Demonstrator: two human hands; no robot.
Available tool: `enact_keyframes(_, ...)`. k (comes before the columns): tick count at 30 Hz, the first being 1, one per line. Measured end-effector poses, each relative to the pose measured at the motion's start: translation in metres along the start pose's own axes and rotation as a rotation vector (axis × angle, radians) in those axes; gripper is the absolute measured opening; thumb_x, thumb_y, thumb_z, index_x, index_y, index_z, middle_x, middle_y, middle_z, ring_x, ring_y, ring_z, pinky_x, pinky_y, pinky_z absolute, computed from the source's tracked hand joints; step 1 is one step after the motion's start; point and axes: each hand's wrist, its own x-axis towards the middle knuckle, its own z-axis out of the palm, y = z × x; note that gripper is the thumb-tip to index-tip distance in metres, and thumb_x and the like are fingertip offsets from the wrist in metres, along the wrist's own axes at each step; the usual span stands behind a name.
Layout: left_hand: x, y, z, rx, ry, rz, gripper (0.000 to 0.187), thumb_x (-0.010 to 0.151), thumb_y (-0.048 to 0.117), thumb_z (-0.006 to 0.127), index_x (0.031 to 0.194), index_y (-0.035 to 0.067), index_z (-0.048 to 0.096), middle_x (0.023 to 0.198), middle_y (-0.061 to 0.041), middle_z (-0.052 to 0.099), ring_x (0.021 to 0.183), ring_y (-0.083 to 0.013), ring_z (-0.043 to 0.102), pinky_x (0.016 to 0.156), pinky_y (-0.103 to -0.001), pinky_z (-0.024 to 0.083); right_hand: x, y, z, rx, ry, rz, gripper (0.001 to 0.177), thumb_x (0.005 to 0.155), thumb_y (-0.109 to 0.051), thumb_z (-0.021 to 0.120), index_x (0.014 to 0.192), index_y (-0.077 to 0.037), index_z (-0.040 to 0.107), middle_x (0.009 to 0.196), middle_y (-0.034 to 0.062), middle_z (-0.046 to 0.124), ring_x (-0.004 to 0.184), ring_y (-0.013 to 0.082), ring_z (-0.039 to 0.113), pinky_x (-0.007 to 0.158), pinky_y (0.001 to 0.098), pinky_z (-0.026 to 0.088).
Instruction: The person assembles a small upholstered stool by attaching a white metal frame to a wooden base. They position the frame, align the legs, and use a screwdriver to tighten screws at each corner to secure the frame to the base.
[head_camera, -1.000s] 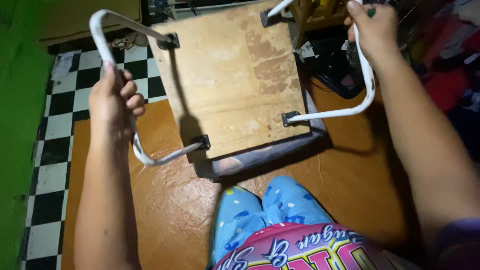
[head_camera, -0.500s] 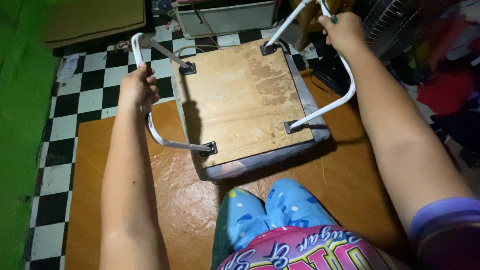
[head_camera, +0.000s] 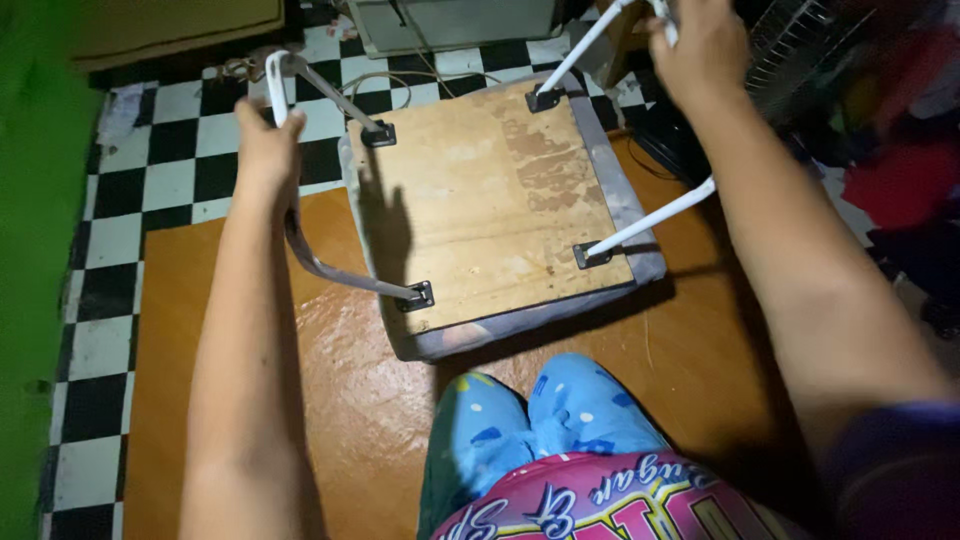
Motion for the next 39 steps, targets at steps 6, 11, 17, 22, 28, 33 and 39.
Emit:
enact_keyframes(6,-0.077,0.004,-0.017,0.585,-0.156,0.252,0.078,0.093,0.024,0.078,0.158,0.005,0.038,0.170,-0.016,0.013,0.154,-0.0324,0.023,0.117,-0.040,0.032,-0.067,-0.085,-0.042,0.415,-0.053,-0.621,0.020,0.109,-0.024,0.066,0.122,-0.009,0.070,0.130,0.0139,0.069,0.117,0.0310,0.071,0.096,0.0388,0.059)
enact_keyframes(11,-0.091,-0.026,-0.020,-0.332,-0.228,0.253,0.066,0.090,-0.007,0.049,0.155,0.003,0.043,0.174,-0.013,0.008,0.159,-0.0267,0.024,0.119,-0.034,0.035,-0.139,-0.126,-0.040,0.517,-0.621,-0.132,0.037,0.097,-0.033,0.061,0.130,-0.019,0.069,0.099,0.0154,0.076,0.092,0.0318,0.072,0.089,0.0449,0.055)
enact_keyframes(17,-0.067,-0.066,-0.012,-0.540,-0.241,0.375,0.061,0.094,-0.013,0.043,0.153,-0.003,0.050,0.176,-0.016,0.013,0.163,-0.0271,0.028,0.131,-0.033,0.027,-0.204,-0.161,0.022,0.607,-0.523,-0.174,0.048,0.094,-0.045,0.064,0.133,-0.016,0.064,0.152,0.0173,0.055,0.147,0.0348,0.044,0.122,0.0496,0.033)
enact_keyframes(22,-0.064,-0.072,-0.010,-0.543,-0.218,0.376,0.059,0.095,-0.012,0.044,0.153,-0.004,0.051,0.176,-0.015,0.015,0.162,-0.0246,0.028,0.128,-0.030,0.028,-0.233,-0.184,0.041,0.474,-0.664,-0.200,0.079,0.086,-0.060,0.071,0.144,-0.012,0.046,0.165,0.0140,0.029,0.154,0.0352,0.025,0.126,0.0512,0.018)
enact_keyframes(28,-0.075,-0.061,-0.010,-0.540,-0.171,0.234,0.060,0.092,-0.012,0.046,0.150,0.000,0.056,0.176,-0.006,0.022,0.136,-0.0127,0.053,0.082,-0.020,0.041,-0.232,-0.185,0.038,0.457,-0.680,-0.190,0.080,0.086,-0.061,0.069,0.145,-0.012,0.046,0.166,0.0130,0.030,0.153,0.0346,0.025,0.125,0.0493,0.016)
enact_keyframes(33,-0.084,-0.043,-0.013,-0.543,-0.164,0.239,0.057,0.096,-0.010,0.046,0.150,0.003,0.056,0.175,-0.004,0.023,0.144,-0.0115,0.054,0.100,-0.018,0.052,-0.229,-0.187,0.034,0.441,-0.717,-0.182,0.081,0.088,-0.063,0.065,0.148,-0.013,0.043,0.166,0.0113,0.028,0.152,0.0330,0.023,0.125,0.0485,0.015)
enact_keyframes(39,-0.107,-0.019,-0.013,0.084,0.053,0.250,0.045,0.102,0.002,0.050,0.145,0.010,0.061,0.152,-0.013,0.051,0.139,-0.0231,0.057,0.116,-0.032,0.048,-0.232,-0.186,0.037,0.452,-0.675,-0.200,0.081,0.088,-0.063,0.066,0.148,-0.014,0.043,0.166,0.0108,0.030,0.154,0.0324,0.023,0.126,0.0497,0.016)
